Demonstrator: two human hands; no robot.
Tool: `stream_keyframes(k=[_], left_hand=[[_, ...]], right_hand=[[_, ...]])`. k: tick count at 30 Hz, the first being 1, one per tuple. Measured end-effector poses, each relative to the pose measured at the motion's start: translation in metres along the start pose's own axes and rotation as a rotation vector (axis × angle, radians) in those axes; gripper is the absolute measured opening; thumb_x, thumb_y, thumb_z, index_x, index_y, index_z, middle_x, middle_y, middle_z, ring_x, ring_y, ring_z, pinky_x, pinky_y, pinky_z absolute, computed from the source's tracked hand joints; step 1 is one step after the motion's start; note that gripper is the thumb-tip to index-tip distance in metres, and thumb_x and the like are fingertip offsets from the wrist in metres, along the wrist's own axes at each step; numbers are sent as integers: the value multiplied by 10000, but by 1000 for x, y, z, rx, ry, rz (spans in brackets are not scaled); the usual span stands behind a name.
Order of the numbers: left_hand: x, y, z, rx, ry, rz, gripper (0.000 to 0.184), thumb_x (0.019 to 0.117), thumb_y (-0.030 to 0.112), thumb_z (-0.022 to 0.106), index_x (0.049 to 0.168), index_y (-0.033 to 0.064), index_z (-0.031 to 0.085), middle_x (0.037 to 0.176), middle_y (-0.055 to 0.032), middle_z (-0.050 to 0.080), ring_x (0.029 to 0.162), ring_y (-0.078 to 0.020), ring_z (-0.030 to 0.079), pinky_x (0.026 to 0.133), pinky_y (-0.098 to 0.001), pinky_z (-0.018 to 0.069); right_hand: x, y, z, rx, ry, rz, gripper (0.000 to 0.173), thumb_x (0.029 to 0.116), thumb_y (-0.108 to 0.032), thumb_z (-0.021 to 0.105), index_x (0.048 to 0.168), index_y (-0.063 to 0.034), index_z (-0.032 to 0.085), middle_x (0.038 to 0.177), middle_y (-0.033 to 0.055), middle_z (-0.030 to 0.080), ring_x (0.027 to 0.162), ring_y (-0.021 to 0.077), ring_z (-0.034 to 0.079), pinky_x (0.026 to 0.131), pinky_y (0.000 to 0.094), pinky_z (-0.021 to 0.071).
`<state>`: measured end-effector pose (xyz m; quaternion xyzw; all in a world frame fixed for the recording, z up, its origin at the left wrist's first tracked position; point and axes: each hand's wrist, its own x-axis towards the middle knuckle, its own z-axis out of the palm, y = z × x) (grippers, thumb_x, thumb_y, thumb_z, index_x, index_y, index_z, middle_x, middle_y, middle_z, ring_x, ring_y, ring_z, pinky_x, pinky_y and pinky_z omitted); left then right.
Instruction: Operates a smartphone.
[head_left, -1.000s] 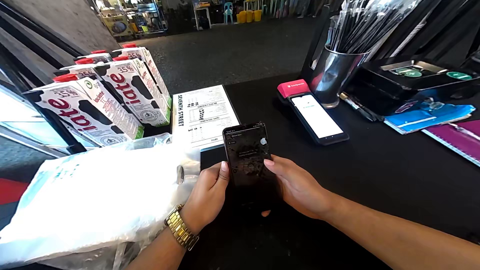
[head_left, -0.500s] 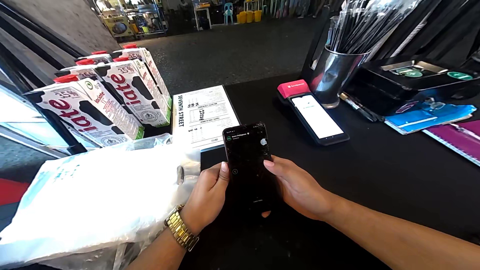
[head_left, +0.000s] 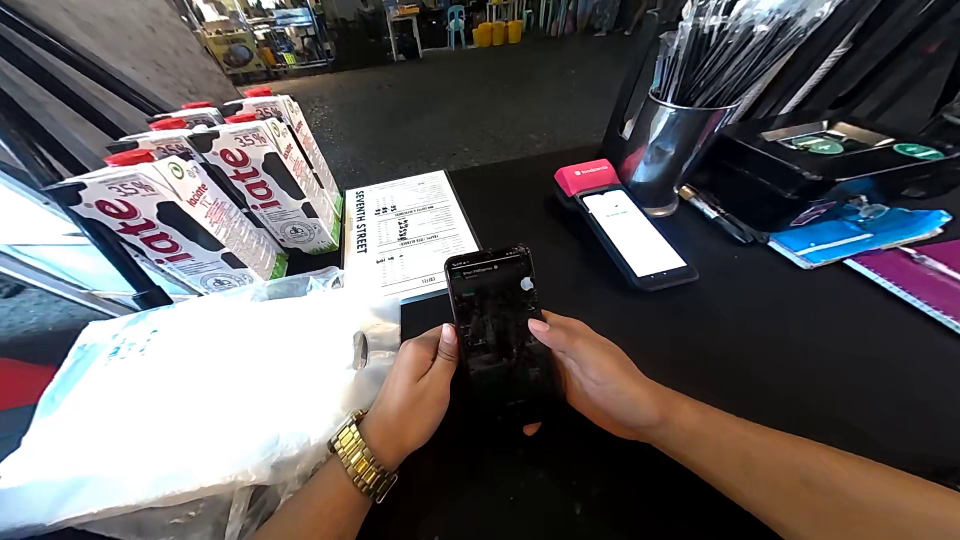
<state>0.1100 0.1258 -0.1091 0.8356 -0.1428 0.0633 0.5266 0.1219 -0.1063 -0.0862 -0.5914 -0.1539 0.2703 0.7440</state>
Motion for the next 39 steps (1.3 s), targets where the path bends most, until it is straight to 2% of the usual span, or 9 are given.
stream_keyframes(k=[5,10,14,17,28,32,35,39], left_hand=[[0,-1,0,-3,-6,1,492,1113,350,299,896,149,693,825,37,696,850,-50,692,771,-282,580],[0,-1,-1,-7,-5,6,502,1114,356,294,910,141,699,836,32,700,864,-49,693,786,-284,582],[1,-1,0,-5,-7,6,490,1112,347,301,894,143,689,816,33,690,847,-49,689,765,-278,576],[0,0,-1,-5,-2,-3,494,1113,346,301,881,138,685,805,32,685,835,-51,687,755,-281,574],[0,-1,0,-9,-6,5,491,1114,346,299,930,136,703,842,33,705,875,-46,695,800,-282,582],[0,-1,0,2,4,6,492,1113,345,299,909,142,697,826,39,692,856,-40,686,774,-277,573],[0,-1,0,-2,1,6,482,1113,341,302,902,144,688,812,38,684,835,-43,682,758,-273,569],[0,-1,0,-24,5,-9,477,1114,339,309,917,144,697,825,34,697,845,-48,691,769,-274,577]], right_hand=[[-1,0,1,1,12,-8,566,1008,-588,425,1364,-175,579,1232,126,683,1067,282,712,700,460,646],[1,0,1,18,-13,-11,548,1017,-571,409,1348,-172,587,1245,130,677,1084,285,706,692,458,645],[0,0,0,13,-7,1,561,1001,-583,448,1362,-174,579,1252,127,676,1090,283,705,704,463,646],[1,0,0,10,-11,7,547,1009,-562,430,1367,-174,573,1249,137,674,1080,288,706,696,459,644],[0,-1,0,-6,6,12,533,1008,-548,427,1358,-172,574,1226,130,681,1059,279,712,694,454,645],[1,-1,0,-8,-2,11,568,998,-579,454,1381,-173,560,1244,136,678,1069,286,711,694,453,645],[0,-2,1,-6,-7,27,523,984,-530,502,1364,-177,568,1214,135,690,1040,278,719,690,438,643],[1,-1,0,9,-44,8,449,975,-395,547,1363,-170,565,1215,145,687,1041,279,719,692,443,645]])
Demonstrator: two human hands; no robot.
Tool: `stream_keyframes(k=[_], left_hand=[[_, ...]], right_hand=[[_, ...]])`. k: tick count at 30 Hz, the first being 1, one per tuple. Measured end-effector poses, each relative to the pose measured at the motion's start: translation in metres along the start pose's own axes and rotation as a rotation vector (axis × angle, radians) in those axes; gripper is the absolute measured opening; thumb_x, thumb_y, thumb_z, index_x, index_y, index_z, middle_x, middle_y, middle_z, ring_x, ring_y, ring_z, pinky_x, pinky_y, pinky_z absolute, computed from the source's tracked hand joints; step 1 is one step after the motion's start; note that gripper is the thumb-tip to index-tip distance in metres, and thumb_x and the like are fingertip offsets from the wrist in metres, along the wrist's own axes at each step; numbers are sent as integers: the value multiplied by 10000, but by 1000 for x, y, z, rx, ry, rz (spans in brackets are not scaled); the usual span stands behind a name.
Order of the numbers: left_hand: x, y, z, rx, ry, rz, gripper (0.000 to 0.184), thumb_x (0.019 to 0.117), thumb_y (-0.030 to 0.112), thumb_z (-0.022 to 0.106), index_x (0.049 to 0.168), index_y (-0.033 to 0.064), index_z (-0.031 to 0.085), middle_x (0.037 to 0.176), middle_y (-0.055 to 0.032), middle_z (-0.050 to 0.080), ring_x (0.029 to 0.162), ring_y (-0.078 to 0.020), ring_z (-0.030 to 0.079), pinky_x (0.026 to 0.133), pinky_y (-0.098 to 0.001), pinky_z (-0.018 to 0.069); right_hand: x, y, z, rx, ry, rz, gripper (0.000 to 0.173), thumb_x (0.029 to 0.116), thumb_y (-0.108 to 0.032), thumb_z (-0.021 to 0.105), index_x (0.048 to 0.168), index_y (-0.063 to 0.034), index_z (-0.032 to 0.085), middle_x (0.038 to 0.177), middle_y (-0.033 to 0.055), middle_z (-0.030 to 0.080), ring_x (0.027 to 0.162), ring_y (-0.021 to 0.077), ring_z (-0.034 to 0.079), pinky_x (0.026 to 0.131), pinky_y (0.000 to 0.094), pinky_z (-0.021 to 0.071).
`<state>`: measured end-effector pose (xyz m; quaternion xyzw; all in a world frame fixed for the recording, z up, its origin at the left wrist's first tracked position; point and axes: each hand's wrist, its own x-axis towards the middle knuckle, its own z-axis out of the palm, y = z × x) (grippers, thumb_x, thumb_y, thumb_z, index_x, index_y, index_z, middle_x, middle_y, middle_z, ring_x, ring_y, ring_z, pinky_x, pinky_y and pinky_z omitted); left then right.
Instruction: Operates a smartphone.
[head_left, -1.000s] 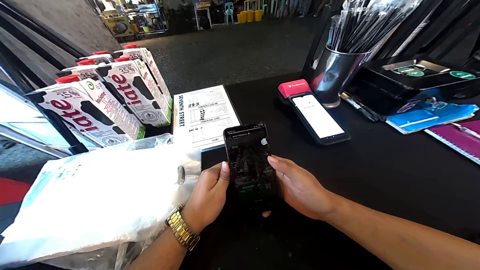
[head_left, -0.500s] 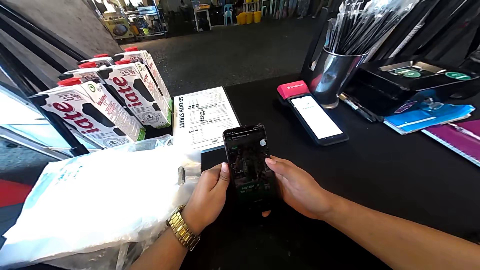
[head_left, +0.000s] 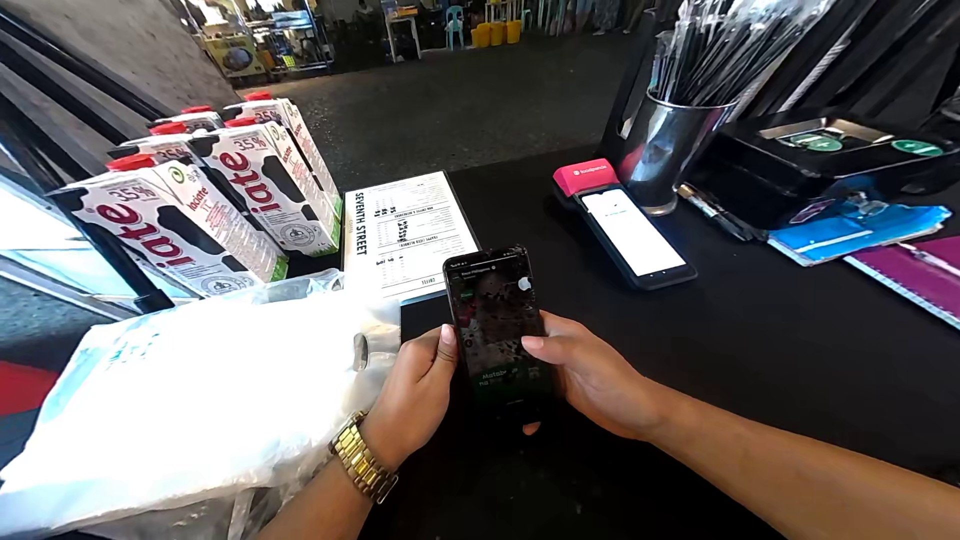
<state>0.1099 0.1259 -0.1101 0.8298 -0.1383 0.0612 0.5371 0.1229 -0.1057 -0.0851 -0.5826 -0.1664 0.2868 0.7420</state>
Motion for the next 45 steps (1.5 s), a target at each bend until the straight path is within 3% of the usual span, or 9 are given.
stream_keyframes(k=[6,15,21,31,34,35,38,43,45], left_hand=[[2,1,0,-5,-10,-10,485,1116,334,302,963,130,714,875,28,717,892,-50,699,815,-284,585],[2,-1,-1,-35,-8,-2,475,1117,293,291,1033,80,707,924,20,719,956,-21,682,891,-251,562],[1,2,-2,-63,-2,-36,479,1118,248,273,1013,58,699,893,16,722,926,-4,687,862,-222,565],[1,6,-1,-68,10,-61,467,1116,271,278,984,92,689,868,30,708,906,-12,682,842,-226,560],[1,5,-2,-80,6,-56,465,1118,269,283,1012,88,698,892,22,723,928,-19,692,862,-232,568],[1,4,-1,-79,3,-51,460,1117,264,286,1016,84,697,895,20,726,927,-19,694,863,-234,570],[1,3,0,-72,-5,-36,463,1117,264,289,1025,85,706,900,22,732,925,-16,695,861,-236,571],[1,2,-1,-96,-11,-50,460,1121,264,290,1045,82,705,922,15,741,938,-29,702,875,-239,575],[2,0,0,-96,-14,-38,460,1121,266,287,1055,79,702,930,12,742,945,-31,704,876,-245,578]], right_hand=[[-1,0,-1,-40,-45,-87,445,926,-144,642,1362,-152,557,1198,126,686,1003,260,724,674,421,652],[1,2,0,-69,-116,-142,696,809,7,735,1424,-132,441,1276,82,660,1082,253,707,699,417,662],[4,7,-4,-89,-252,-223,963,697,157,756,1508,-83,295,1401,100,586,1268,266,615,1010,450,584],[3,7,-4,-98,-243,-190,941,705,144,759,1493,-119,317,1377,90,598,1234,263,635,948,439,615],[2,6,-2,-65,-217,-133,853,757,77,751,1463,-173,342,1323,86,630,1131,281,691,709,431,667],[1,5,-2,-55,-200,-119,820,785,51,741,1464,-178,343,1314,84,634,1115,282,698,682,434,666],[0,3,-1,-34,-174,-121,786,814,46,714,1482,-157,352,1317,97,640,1131,294,692,708,455,666],[2,6,-3,-57,-225,-174,896,739,118,729,1492,-154,325,1342,94,624,1154,288,681,761,445,663],[1,6,-4,-54,-222,-174,875,761,109,716,1494,-149,314,1349,95,618,1164,290,676,747,449,664]])
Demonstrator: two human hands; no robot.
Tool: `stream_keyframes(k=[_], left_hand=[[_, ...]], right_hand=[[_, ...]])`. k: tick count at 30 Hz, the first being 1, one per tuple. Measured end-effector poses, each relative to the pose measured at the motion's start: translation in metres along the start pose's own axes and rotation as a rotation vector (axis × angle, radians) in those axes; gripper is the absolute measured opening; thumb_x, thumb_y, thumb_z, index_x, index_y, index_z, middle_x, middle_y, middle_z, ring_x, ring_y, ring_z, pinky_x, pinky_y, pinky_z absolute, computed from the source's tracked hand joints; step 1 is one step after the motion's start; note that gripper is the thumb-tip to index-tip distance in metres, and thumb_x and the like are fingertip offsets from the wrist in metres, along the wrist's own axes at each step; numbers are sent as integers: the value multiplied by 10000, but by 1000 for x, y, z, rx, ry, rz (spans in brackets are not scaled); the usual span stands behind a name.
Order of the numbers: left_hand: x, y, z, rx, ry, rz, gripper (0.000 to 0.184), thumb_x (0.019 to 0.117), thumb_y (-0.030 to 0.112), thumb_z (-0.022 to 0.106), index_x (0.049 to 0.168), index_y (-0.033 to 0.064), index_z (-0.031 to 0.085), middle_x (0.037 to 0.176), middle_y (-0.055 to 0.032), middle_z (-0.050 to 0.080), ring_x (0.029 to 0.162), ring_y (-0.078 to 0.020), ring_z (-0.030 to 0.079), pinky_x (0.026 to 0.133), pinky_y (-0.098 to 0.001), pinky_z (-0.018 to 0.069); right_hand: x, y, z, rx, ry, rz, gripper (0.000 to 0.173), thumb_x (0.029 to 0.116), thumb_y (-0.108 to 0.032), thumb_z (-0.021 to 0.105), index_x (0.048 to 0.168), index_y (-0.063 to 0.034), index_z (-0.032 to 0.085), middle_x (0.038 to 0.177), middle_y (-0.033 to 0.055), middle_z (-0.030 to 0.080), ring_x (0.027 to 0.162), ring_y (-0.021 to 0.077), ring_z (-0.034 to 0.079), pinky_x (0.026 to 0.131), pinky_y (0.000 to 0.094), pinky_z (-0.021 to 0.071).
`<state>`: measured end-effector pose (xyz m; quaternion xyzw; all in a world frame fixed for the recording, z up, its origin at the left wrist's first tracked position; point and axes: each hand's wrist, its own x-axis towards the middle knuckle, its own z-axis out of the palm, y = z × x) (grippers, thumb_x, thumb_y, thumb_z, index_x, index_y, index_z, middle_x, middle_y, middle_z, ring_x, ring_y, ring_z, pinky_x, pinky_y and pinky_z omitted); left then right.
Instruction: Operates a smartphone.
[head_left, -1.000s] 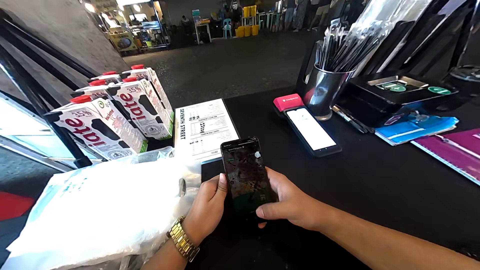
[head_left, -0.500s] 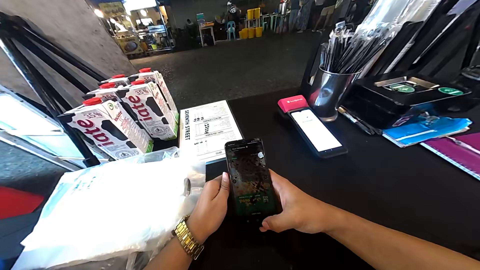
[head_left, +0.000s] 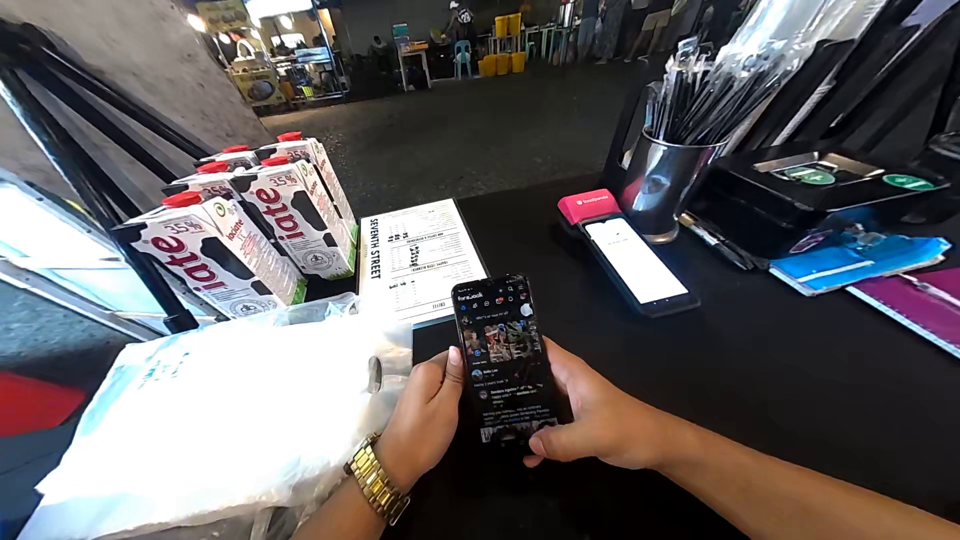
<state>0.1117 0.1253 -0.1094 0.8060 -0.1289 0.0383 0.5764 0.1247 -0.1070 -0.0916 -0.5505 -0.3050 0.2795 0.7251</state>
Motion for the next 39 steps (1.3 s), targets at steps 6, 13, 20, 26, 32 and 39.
stream_keyframes(k=[6,13,20,26,32,39], left_hand=[[-1,-5,1,38,3,67,468,1120,265,288,1057,91,718,931,37,744,943,-7,698,877,-225,573],[-2,-6,1,71,13,94,474,1119,280,294,1029,99,723,916,45,741,923,-5,699,858,-218,576],[-3,-7,3,65,36,114,474,1117,281,299,1003,98,721,902,44,736,919,3,694,850,-206,569],[-2,-5,2,60,6,83,460,1118,263,301,1029,95,719,920,40,738,934,-7,696,865,-223,574],[-1,-3,1,90,0,65,468,1117,301,304,983,97,704,881,25,710,912,-26,686,846,-254,568],[-2,-10,4,86,27,132,476,1120,307,300,1013,110,719,908,52,733,925,5,693,853,-211,574]], right_hand=[[1,-3,2,-10,75,31,610,926,-6,624,1471,-130,378,1292,70,655,1109,249,700,705,427,665],[2,-2,3,17,137,55,378,1051,-139,496,1427,-106,473,1233,90,687,1058,239,718,711,412,658],[0,-1,5,-77,122,-2,600,888,52,622,1437,-77,418,1268,53,670,1093,196,704,768,383,658],[-1,-3,3,-62,114,11,640,855,45,637,1443,-87,422,1274,74,668,1083,235,710,710,411,666],[-1,-4,3,-46,136,38,611,856,34,630,1423,-86,438,1254,81,674,1068,247,715,694,423,667],[-1,-3,1,-11,127,35,521,923,-3,547,1428,-84,441,1259,73,665,1096,217,698,746,418,656]])
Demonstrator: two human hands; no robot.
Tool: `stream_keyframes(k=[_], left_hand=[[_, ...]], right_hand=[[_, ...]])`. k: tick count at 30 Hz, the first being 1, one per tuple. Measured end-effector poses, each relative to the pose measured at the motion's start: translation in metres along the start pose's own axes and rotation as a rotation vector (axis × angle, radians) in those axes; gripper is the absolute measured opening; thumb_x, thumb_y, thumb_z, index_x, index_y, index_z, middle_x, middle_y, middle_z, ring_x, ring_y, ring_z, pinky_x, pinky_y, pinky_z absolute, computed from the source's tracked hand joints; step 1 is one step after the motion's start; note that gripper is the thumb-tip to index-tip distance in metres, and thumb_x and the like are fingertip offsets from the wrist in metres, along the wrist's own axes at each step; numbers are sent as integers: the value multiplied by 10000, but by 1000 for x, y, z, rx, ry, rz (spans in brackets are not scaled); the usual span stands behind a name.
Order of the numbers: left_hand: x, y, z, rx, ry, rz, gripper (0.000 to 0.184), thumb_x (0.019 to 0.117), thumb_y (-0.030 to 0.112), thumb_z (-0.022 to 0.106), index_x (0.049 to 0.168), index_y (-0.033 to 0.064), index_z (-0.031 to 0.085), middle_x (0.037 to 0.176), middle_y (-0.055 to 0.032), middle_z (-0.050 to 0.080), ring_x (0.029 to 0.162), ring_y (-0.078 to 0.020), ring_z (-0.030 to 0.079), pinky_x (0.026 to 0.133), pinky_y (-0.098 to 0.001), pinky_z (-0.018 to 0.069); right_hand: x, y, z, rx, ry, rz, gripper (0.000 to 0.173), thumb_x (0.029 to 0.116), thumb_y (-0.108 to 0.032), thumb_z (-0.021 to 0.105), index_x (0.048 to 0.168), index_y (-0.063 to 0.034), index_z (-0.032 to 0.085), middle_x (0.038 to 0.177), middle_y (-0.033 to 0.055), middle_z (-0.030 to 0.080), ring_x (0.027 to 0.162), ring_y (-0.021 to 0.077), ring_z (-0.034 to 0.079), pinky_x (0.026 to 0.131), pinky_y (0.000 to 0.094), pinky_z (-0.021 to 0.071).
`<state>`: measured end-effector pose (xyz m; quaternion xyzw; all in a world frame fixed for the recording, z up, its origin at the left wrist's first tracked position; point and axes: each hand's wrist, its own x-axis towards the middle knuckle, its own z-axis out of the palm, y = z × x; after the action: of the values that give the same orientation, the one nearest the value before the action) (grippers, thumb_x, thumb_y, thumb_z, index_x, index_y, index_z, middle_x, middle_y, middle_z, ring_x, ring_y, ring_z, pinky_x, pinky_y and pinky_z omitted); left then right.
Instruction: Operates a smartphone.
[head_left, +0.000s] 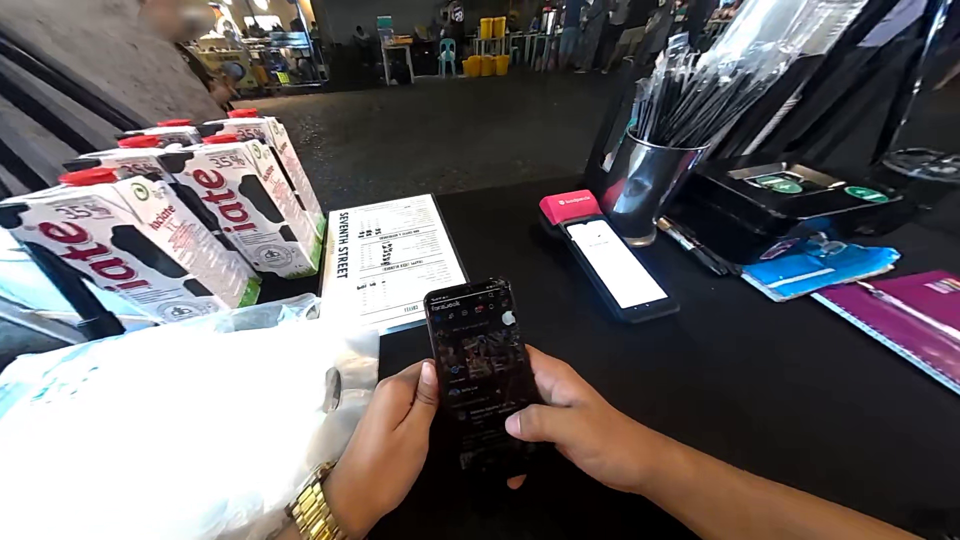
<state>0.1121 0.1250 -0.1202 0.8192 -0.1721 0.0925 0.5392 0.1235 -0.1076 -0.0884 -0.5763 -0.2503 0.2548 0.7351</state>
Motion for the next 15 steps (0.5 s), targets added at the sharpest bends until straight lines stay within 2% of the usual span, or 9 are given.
stream_keyframes(k=[9,11,12,15], left_hand=[[-1,2,-2,-9,2,-11,472,1121,291,305,995,108,721,897,49,733,915,-2,695,847,-214,575],[-1,2,-4,-4,-6,-14,474,1120,290,304,1000,105,723,906,49,735,923,-1,694,850,-217,574],[-1,2,-4,-3,-15,-12,476,1120,290,304,1007,102,726,914,47,736,930,-2,694,856,-219,573],[1,2,-4,-24,-19,-9,480,1124,293,303,997,101,724,917,40,736,932,-5,694,860,-222,574]], right_hand=[[1,1,2,20,-1,-4,506,922,-19,549,1415,-86,456,1249,75,669,1095,214,699,747,410,656],[2,2,2,10,-11,-36,534,908,11,565,1423,-63,444,1263,67,666,1125,189,684,865,387,630],[2,3,3,9,-6,-47,545,894,25,575,1417,-55,444,1258,65,670,1122,182,686,885,380,625],[1,4,2,14,0,-51,573,876,34,590,1422,-57,439,1253,67,677,1102,196,697,830,388,641]])
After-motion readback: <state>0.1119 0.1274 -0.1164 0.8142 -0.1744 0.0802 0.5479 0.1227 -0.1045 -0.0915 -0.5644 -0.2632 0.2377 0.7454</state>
